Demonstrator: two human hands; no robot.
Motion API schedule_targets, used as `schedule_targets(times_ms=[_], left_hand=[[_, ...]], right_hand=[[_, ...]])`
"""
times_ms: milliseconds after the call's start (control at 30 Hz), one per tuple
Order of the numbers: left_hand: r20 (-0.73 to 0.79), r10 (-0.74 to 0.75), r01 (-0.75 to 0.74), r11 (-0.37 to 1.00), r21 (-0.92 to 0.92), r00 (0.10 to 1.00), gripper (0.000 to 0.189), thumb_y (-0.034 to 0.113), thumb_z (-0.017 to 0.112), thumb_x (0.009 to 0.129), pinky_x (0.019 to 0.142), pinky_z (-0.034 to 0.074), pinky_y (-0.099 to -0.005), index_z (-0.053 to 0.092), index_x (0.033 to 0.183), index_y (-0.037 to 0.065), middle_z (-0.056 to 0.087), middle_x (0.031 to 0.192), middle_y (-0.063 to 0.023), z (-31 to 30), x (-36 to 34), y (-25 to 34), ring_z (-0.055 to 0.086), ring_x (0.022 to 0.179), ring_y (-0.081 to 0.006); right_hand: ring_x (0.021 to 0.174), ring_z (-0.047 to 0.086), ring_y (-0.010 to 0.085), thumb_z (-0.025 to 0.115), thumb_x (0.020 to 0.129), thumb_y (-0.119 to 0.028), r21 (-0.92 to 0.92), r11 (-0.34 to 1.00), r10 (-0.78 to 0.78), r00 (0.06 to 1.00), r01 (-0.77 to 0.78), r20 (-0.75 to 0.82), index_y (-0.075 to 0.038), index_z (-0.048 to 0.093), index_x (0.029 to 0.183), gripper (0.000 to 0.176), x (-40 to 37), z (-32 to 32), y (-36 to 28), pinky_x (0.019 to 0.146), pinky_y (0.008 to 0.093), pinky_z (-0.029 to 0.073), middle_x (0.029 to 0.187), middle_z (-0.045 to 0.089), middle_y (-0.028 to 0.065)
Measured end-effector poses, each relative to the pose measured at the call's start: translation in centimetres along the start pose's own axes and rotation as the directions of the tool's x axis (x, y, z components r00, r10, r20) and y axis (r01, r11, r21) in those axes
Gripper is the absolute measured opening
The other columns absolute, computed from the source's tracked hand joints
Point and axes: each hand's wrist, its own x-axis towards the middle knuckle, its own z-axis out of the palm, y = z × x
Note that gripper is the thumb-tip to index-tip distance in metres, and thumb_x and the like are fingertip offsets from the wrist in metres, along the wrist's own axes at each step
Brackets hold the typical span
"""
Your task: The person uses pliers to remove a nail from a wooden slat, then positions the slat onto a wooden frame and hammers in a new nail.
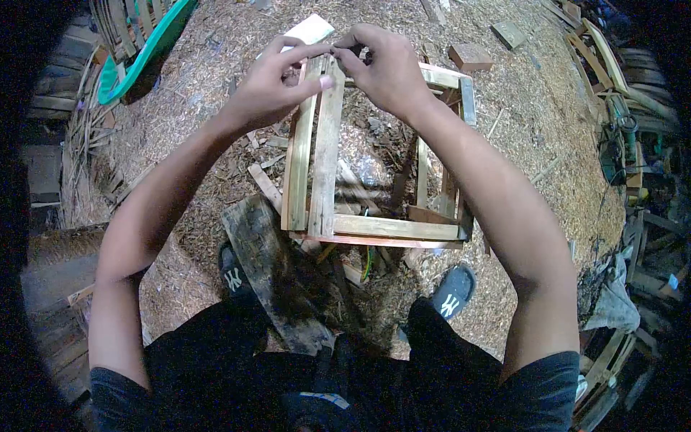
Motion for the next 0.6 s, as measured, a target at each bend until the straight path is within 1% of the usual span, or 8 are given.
schedule_targets(times_ms=[67,100,167,200,267,400,500,600], left_hand=[[-0.224,0.181,-0.178,0.983,0.034,0.958,0.047,0.037,0.077,0.091,0.095,0.055,-0.0386,0.072,0.128,0.009,0.061,0.127,-0.0152,0.7,0.7,-0.4,0.064,0.118,-0.0261],[-0.225,0.18,-0.177,0.984,0.034,0.957,0.047,0.037,0.077,0.091,0.095,0.055,-0.0386,0.072,0.128,0.009,0.061,0.127,-0.0152,0.8,1.1,-0.2,0.064,0.118,-0.0261],[-0.265,0.22,-0.227,0.974,0.003,0.939,0.034,0.03,0.078,0.091,0.093,0.055,-0.0363,0.078,0.114,0.005,0.071,0.115,-0.0132,0.9,1.6,0.0,0.069,0.108,-0.0232],[-0.266,0.22,-0.228,0.974,0.001,0.938,0.034,0.03,0.078,0.091,0.093,0.055,-0.0363,0.078,0.114,0.005,0.071,0.115,-0.0132,1.0,1.7,0.2,0.069,0.108,-0.0232],[-0.286,0.152,-0.19,0.976,-0.109,0.946,0.026,0.022,0.08,0.089,0.092,0.056,-0.0347,0.08,0.107,0.004,0.075,0.107,-0.0112,1.1,1.8,0.4,0.072,0.102,-0.0209],[-0.294,0.198,-0.235,0.967,-0.099,0.935,0.023,0.017,0.08,0.088,0.091,0.056,-0.0343,0.08,0.106,0.003,0.075,0.106,-0.0103,1.2,2.1,0.0,0.072,0.1,-0.0209],[-0.311,0.146,-0.203,0.966,-0.16,0.939,0.021,0.015,0.079,0.089,0.09,0.056,-0.0332,0.079,0.106,0.002,0.075,0.105,-0.01,1.5,2.4,0.2,0.073,0.099,-0.0195],[-0.309,0.096,-0.153,0.975,-0.164,0.946,0.02,0.014,0.079,0.089,0.089,0.056,-0.0318,0.079,0.104,0.001,0.076,0.104,-0.0097,1.6,2.5,0.4,0.073,0.097,-0.0178]], right_hand=[[0.078,0.072,0.0303,0.074,0.091,-0.013,0.042,0.999,-0.012,1.0,0.013,-0.028,-0.003,0.073,0.095,0.011,-0.2,0.1,0.1,0.069,0.0395,0.056,0.087,0.072,0.0146],[0.078,0.072,0.0303,0.074,0.091,-0.013,0.043,0.999,-0.013,1.0,0.014,-0.026,-0.003,0.073,0.095,0.011,-0.3,0.1,0.3,0.069,0.0395,0.056,0.087,0.072,0.0146],[0.078,0.071,0.0304,0.074,0.091,-0.012,0.057,0.998,-0.021,0.999,0.023,-0.033,-0.002,0.072,0.094,0.01,-0.4,0.2,0.7,0.068,0.0388,0.055,0.085,0.071,0.0144],[0.078,0.071,0.0304,0.074,0.091,-0.012,0.055,0.998,-0.021,0.999,0.023,-0.031,-0.002,0.072,0.094,0.01,-0.3,0.1,0.8,0.068,0.0388,0.055,0.085,0.071,0.0144],[0.077,0.071,0.0307,0.075,0.091,-0.012,0.072,0.995,-0.072,0.996,0.075,-0.044,-0.002,0.072,0.093,0.011,-0.4,0.1,1.1,0.068,0.0382,0.054,0.085,0.071,0.0145],[0.076,0.07,0.0305,0.075,0.092,-0.014,0.075,0.997,-0.014,1.0,0.015,-0.012,-0.002,0.072,0.091,0.012,-0.5,-0.3,0.3,0.068,0.0384,0.053,0.084,0.07,0.0149],[0.074,0.069,0.0301,0.071,0.095,-0.016,0.084,0.996,-0.024,0.999,0.026,-0.031,-0.002,0.073,0.09,0.015,-0.5,-0.3,0.2,0.067,0.0386,0.053,0.083,0.069,0.0157],[0.072,0.068,0.0297,0.067,0.098,-0.016,0.132,0.983,-0.114,0.989,0.126,-0.097,0.0,0.073,0.091,0.018,-0.5,-0.3,0.7,0.066,0.0384,0.051,0.081,0.067,0.016]])
